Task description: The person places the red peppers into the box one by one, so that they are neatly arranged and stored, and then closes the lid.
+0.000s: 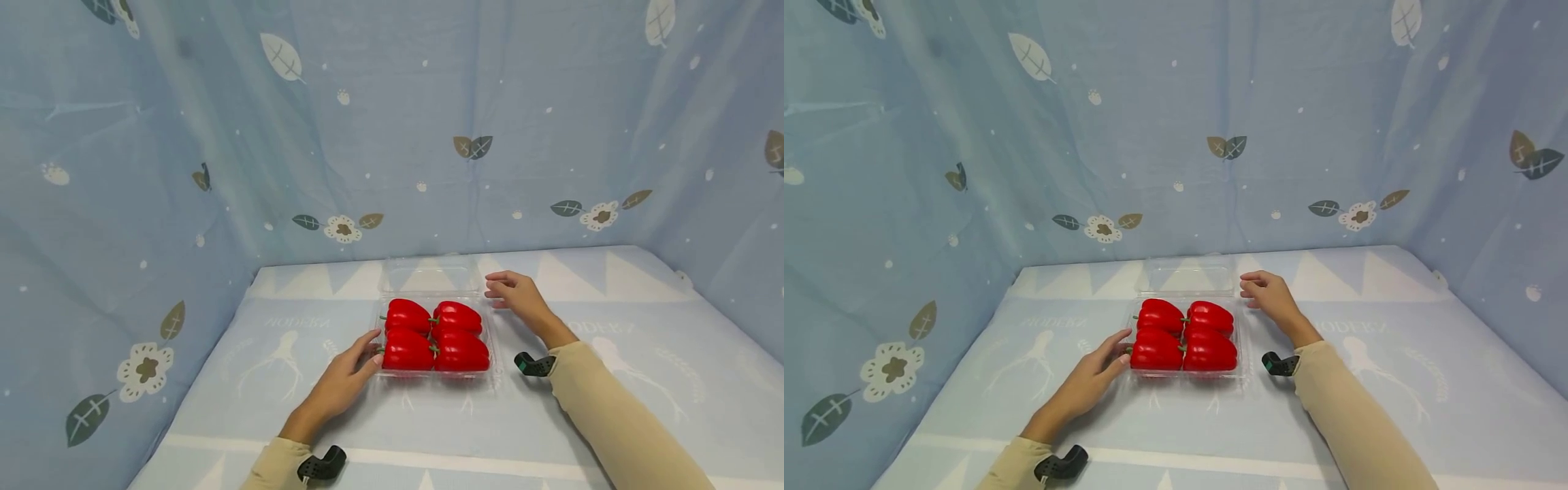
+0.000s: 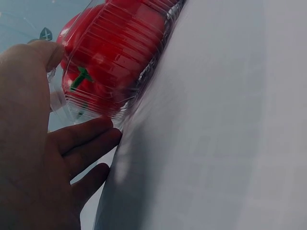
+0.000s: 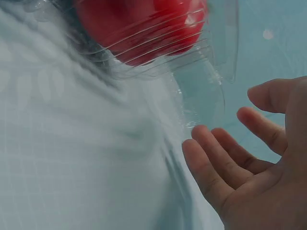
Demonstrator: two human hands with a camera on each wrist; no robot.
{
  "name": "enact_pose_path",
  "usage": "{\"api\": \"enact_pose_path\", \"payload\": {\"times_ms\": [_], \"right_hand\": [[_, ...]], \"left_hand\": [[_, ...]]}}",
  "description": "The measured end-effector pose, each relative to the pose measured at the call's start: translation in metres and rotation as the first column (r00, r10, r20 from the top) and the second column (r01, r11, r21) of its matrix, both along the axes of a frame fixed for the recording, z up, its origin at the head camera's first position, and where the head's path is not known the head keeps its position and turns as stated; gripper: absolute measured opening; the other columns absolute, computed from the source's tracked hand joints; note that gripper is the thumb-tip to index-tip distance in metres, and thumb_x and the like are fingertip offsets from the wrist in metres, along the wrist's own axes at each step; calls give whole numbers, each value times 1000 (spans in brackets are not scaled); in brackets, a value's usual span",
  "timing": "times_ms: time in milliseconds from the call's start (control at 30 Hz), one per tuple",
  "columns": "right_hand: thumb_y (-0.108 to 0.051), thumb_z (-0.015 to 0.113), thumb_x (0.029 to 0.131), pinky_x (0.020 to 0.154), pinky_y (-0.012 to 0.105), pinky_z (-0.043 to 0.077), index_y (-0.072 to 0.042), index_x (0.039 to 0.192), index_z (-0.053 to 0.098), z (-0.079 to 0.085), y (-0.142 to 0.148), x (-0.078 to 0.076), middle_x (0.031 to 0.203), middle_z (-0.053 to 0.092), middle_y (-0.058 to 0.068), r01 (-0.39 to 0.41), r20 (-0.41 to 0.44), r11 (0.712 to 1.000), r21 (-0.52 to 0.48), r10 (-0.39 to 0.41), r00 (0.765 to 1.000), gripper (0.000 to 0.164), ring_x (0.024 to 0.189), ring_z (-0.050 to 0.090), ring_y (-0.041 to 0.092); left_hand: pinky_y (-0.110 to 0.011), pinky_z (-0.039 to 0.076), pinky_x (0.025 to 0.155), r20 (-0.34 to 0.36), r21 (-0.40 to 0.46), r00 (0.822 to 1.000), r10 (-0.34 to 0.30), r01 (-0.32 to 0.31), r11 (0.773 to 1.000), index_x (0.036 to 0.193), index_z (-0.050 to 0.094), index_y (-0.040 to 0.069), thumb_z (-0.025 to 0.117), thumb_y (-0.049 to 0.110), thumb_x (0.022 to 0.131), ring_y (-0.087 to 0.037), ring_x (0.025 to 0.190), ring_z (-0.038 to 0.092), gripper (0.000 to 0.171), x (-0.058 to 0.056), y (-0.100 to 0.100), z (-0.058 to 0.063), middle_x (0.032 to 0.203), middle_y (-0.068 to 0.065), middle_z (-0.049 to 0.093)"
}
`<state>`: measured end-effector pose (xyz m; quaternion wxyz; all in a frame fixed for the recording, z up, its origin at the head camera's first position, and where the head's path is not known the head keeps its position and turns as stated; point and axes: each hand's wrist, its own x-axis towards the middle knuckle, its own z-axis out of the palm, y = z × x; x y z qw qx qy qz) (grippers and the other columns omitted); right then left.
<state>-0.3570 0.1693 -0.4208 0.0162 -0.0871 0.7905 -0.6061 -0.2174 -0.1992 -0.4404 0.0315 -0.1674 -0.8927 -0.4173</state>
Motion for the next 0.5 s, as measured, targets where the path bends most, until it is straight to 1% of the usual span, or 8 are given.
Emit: {"api": "enact_pose_path", "payload": {"times_ms": [167,267,367,500], "right_hand": [[-23,55,104,85,37,57,8,143,46,-3,-5,-6,141,50,28,21,66,999,-39,-18,998,50,114,64,37],[-25,55,104,82,34,58,6,145,44,-4,-7,-10,141,49,28,42,110,997,-60,-36,993,52,107,68,31],[-27,56,104,82,31,57,4,148,40,-5,-9,-13,142,48,29,47,142,996,-70,-36,989,56,102,71,26],[-33,59,103,83,31,57,1,152,36,-6,-12,-15,146,46,28,33,159,997,-65,-22,987,64,105,70,28]], "left_hand": [[-51,38,110,-4,-3,1000,-3,3,1000,155,38,26,52,48,103,-23,130,54,59,-1,0,-1,137,-4,61],[-51,37,111,-2,-3,1000,-11,11,1000,156,37,27,52,48,103,-23,131,53,59,-1,-1,-2,138,-5,60],[-50,37,111,0,-6,1000,-15,15,1000,156,37,26,52,47,103,-23,132,53,59,-2,-2,-2,139,-5,59],[-50,36,111,8,0,1000,-15,15,1000,156,38,27,54,49,102,-23,131,53,60,-2,-3,-3,138,-5,60]]}}
